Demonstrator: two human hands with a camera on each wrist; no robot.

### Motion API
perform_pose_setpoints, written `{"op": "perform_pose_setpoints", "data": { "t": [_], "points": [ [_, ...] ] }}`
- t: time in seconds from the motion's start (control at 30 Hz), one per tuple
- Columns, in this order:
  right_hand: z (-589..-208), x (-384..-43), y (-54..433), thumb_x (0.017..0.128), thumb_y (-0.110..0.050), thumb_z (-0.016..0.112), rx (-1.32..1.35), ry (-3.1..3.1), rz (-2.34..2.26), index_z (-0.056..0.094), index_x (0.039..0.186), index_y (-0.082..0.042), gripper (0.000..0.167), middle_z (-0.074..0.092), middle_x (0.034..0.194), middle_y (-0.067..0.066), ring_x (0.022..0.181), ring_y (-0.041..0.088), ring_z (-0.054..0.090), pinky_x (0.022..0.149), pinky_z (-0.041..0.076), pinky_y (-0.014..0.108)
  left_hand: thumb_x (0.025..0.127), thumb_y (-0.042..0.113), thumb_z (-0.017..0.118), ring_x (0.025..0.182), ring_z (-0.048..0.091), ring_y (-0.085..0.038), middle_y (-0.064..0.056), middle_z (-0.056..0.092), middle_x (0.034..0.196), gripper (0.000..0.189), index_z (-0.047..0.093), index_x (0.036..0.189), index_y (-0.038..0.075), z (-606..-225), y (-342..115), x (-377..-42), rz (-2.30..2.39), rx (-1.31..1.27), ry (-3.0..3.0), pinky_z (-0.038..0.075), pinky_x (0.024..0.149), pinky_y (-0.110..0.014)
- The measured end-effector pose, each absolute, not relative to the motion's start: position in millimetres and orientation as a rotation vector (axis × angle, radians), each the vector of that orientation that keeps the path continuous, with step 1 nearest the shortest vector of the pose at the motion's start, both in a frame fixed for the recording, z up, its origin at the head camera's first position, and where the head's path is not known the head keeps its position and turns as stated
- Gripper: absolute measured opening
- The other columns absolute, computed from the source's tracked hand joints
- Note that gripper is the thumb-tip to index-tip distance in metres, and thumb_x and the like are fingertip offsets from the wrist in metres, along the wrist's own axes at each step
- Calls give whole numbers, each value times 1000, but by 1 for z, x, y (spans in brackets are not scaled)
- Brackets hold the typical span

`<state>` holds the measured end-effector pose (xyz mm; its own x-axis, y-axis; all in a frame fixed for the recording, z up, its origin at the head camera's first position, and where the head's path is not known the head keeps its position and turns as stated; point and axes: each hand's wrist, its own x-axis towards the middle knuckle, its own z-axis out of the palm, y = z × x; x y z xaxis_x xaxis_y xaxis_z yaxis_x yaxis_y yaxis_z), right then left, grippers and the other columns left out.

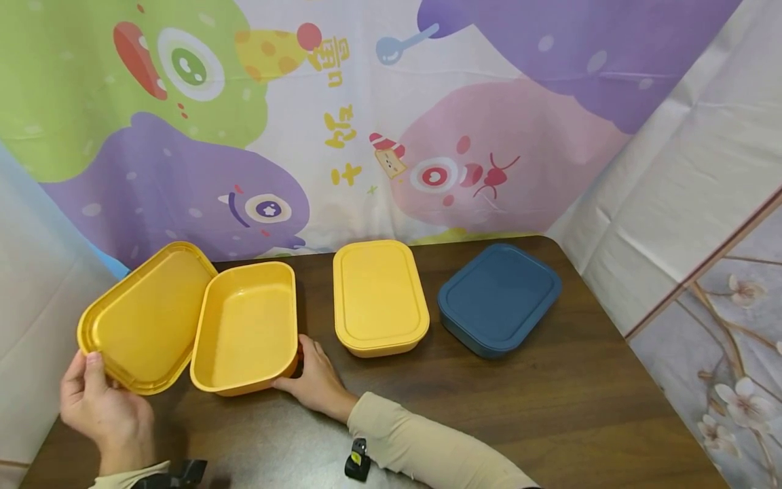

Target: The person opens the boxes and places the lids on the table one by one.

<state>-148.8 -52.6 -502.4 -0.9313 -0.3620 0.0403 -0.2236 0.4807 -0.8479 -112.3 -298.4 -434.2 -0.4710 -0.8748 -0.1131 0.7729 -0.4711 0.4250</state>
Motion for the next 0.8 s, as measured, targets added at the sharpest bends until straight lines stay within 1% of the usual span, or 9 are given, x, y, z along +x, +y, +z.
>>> {"op": "perform_pose_setpoints", "data": {
  "t": [0.2, 0.33, 0.43, 0.6, 0.8],
  "points": [
    [-502, -149, -53, 80, -38, 79, -504, 2567, -1446, 40, 142, -13, 77, 52, 130, 4, 121, 16, 52, 102, 45, 30, 83, -14, 65, 83, 68, -28, -22, 68, 100, 24, 62, 107, -15, -437, -296, -113, -2048, 395, -407, 58, 65, -32],
    [-501, -149, -53, 80, -39, 79, -493, 2571, -1431, 39, 143, -14, 79, 51, 132, 3, 122, 15, 52, 103, 45, 30, 83, -13, 66, 85, 67, -26, -20, 67, 100, 24, 62, 107, -14, -439, -297, -112, -2036, 414, -423, 58, 67, -30],
    [-501, -148, -53, 80, -39, 79, -489, 2573, -1430, 39, 144, -13, 80, 51, 133, 3, 122, 15, 52, 103, 45, 30, 81, -14, 67, 86, 66, -25, -19, 66, 97, 24, 63, 105, -14, -442, -299, -112, -2007, 431, -444, 58, 68, -29],
    [-500, -148, -53, 80, -39, 79, -483, 2572, -1429, 39, 144, -13, 80, 51, 133, 4, 123, 15, 52, 103, 44, 30, 75, -13, 74, 84, 62, -21, -16, 64, 89, 26, 65, 100, -13, -447, -299, -112, -1884, 498, -551, 55, 70, -23],
    [-500, -148, -53, 80, -39, 79, -485, 2572, -1420, 39, 144, -13, 80, 51, 132, 3, 122, 15, 52, 103, 45, 30, 75, -11, 76, 84, 61, -20, -15, 66, 89, 25, 67, 98, -12, -449, -297, -110, -1811, 558, -632, 54, 71, -21]
  ]
}}
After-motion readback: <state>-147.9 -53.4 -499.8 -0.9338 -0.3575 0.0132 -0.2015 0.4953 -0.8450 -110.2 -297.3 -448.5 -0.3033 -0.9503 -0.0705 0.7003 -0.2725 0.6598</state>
